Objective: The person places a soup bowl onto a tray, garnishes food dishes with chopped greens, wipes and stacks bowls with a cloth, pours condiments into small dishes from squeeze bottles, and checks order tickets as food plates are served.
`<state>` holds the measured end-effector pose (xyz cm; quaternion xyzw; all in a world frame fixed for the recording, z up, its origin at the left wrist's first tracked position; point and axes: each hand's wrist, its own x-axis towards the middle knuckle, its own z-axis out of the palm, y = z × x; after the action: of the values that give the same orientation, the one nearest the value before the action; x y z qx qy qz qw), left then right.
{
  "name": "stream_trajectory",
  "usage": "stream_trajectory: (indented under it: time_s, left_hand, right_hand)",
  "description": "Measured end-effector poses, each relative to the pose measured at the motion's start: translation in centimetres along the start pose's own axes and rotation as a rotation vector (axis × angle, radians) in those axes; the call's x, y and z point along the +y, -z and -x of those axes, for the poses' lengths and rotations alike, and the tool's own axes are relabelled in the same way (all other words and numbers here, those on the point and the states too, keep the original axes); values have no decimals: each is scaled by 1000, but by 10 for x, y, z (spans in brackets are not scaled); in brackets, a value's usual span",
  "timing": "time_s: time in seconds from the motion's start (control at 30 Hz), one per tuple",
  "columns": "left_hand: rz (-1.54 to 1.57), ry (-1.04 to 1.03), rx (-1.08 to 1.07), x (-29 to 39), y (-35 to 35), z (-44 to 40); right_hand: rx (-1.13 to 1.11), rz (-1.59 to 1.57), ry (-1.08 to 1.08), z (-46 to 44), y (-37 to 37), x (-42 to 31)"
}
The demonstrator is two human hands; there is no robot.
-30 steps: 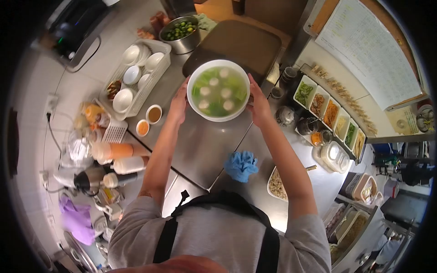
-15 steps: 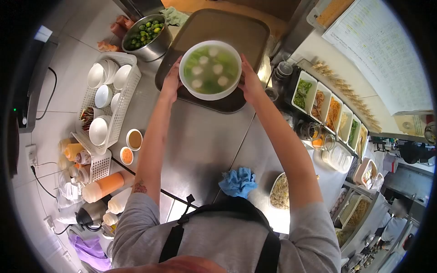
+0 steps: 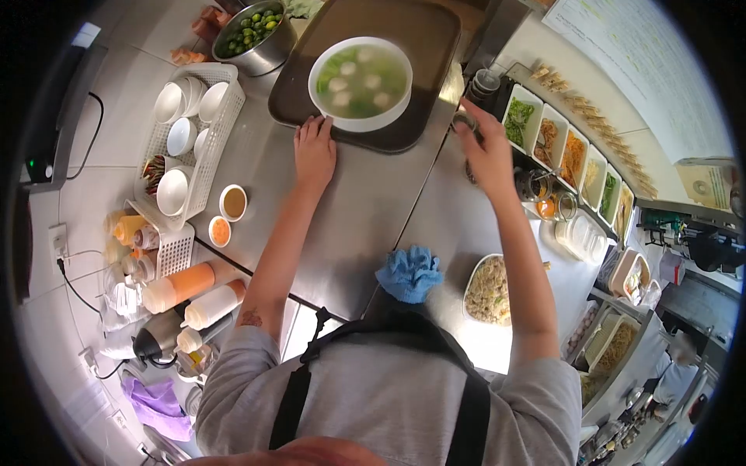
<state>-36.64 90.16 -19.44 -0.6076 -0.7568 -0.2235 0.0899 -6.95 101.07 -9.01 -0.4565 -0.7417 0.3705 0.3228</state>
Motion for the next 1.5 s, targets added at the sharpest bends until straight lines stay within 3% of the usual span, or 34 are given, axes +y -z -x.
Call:
stream_trajectory:
  time_s: [0.13,0.27,0.3,0.4,0.47,0.57,0.63,0.67,0.7,0.8,0.83,0.97,1.07,1.17,1.27,1.33,1.5]
  left_hand:
    - [41,13,-79,10,9,9]
    - [104,-112,-54,27,24,27]
    - [198,-146,-79,35,28,34]
    - [630,-128,-215,94,43,78]
    - [696,-304,-386,137,66,118]
    - [465,-520,-391,166,83,166]
    - [406,-572,-354,162,67,186]
    - [448,-556,-353,161,67,186]
    - [493,-536,-353,160,66,186]
    - [574,-434,-373,161,74,177]
    - [594,-398,-387,161,81,171]
    - [601,-155,-272,144,83,117]
    - [414,-50,-188,95,41,81]
    - [317,-148,-211,75,44,40]
    - [157,-252,-176,65,24,33]
    - [54,-301,-155,66,22,30]
    - [161,-167,-213,75,17,32]
  right_hand:
    - [69,-14,-72,53,42,3]
    - [99,-27,-182,79,63,8]
    - [146,-23,-83,77,64,10]
    - [209,299,-19,61,84,4]
    - [226,653,157,40,95,20]
    - [7,741,-212,19,91,13]
    - [-117,653,-225,3,94,44]
    - [-180,607,-234,-1,95,56]
    - [-200,346,-336,-4,98,51]
    - [-110,509,-433,-30,102,89]
    - [53,581,-153,-40,104,123]
    - [67,890,65,-46,114,117]
    - [-103,849,52,-40,122,105]
    - [-158,576,-78,-28,129,102]
    - [-181,133,-417,-18,138,82]
    - [-192,-96,-511,-17,148,90]
    - [-175,-378,-642,-17,168,95]
